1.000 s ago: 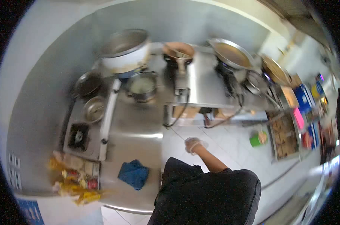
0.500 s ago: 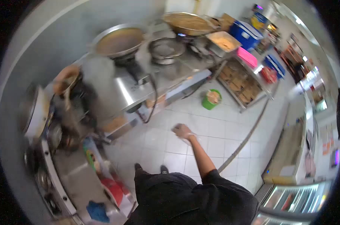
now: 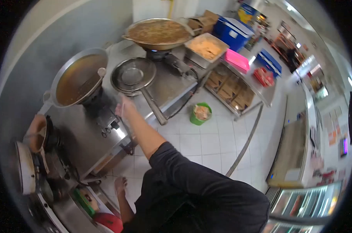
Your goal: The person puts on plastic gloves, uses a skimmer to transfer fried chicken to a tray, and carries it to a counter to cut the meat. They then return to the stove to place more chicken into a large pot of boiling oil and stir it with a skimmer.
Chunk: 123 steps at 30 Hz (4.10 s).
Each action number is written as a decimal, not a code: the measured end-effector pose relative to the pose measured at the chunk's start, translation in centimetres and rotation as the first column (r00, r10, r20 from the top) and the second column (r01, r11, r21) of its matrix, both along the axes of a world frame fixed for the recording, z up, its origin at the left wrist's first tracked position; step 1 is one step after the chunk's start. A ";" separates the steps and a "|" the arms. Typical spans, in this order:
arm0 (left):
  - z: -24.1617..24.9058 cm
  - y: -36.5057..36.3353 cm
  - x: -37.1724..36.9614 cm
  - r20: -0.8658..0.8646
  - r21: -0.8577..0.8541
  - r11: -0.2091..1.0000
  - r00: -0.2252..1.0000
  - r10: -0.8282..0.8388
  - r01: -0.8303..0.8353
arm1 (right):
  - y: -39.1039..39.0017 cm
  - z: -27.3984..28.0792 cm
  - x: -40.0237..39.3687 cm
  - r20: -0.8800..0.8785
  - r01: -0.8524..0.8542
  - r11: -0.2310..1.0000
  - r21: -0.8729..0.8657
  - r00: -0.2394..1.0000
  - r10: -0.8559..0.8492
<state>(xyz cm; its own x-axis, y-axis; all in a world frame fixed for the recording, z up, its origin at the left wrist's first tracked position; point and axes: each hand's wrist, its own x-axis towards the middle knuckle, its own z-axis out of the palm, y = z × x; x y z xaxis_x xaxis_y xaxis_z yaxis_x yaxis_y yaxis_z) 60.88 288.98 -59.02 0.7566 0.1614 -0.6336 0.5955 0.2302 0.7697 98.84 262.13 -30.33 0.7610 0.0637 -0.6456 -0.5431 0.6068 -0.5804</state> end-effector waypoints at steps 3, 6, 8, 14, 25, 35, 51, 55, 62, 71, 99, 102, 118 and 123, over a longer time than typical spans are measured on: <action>1.2 -6.5 5.3 0.039 -0.139 0.990 0.999 -0.022 0.028 | -1.8 5.5 3.9 0.036 -0.223 0.856 -0.466 0.962 0.270; 2.9 -11.8 12.5 -0.019 -0.171 0.980 0.994 -0.106 0.101 | -6.4 14.7 4.2 -0.056 -0.170 0.111 -0.979 0.751 0.658; 4.8 -14.1 17.2 0.112 -0.232 0.962 0.986 -0.120 0.143 | -9.4 16.6 5.1 -0.077 -0.060 -0.050 -0.997 0.648 0.757; 24.9 -24.2 33.2 0.102 -0.369 0.930 0.994 0.029 0.010 | -20.7 15.7 7.8 0.019 -0.108 0.081 -0.991 0.481 0.877; 37.2 -33.3 39.0 0.106 0.066 0.980 0.976 -0.193 0.186 | -25.4 6.7 10.5 0.134 -0.663 0.627 -0.408 0.636 0.760; 37.3 -36.6 37.4 0.116 0.080 0.946 0.940 -0.321 0.314 | -26.5 0.8 11.1 0.090 -0.737 0.674 0.045 0.675 0.732; 30.9 -25.3 31.8 0.047 0.171 0.985 0.999 0.002 -0.010 | -34.8 -0.5 20.5 -0.211 -0.395 -0.196 -0.898 -0.006 0.978; 16.7 -20.1 22.9 -0.170 -0.061 0.976 0.966 0.196 -0.209 | -35.3 8.3 20.7 -0.285 -0.380 -0.139 -0.914 0.362 0.888; 1.1 -31.2 3.0 -0.078 -0.097 0.920 0.925 0.373 -0.379 | -48.8 23.5 20.0 0.234 -0.249 0.342 -0.906 0.379 0.895; -4.4 -42.3 6.2 -0.504 -0.095 0.807 0.727 0.466 -0.583 | -54.0 32.4 29.6 -0.353 0.187 -0.777 -0.601 0.810 0.468; -2.7 -43.0 9.8 -0.258 0.083 0.977 0.942 0.213 -0.198 | -60.6 29.2 34.6 -0.360 0.168 -0.759 -0.629 0.802 0.476; -3.0 -41.2 11.4 -0.147 -0.088 0.959 0.955 0.256 -0.271 | -60.2 28.5 36.5 -0.439 0.100 -0.806 -0.584 0.796 0.417; -2.9 -44.8 7.1 -0.524 -0.068 0.919 0.798 0.298 -0.388 | -62.2 29.6 35.5 -0.344 0.283 -0.656 -0.700 0.671 0.657; -2.7 -43.6 9.4 -0.438 -0.040 0.940 0.851 0.289 -0.340 | -58.2 32.1 31.0 -0.360 0.252 -0.736 -0.629 0.745 0.562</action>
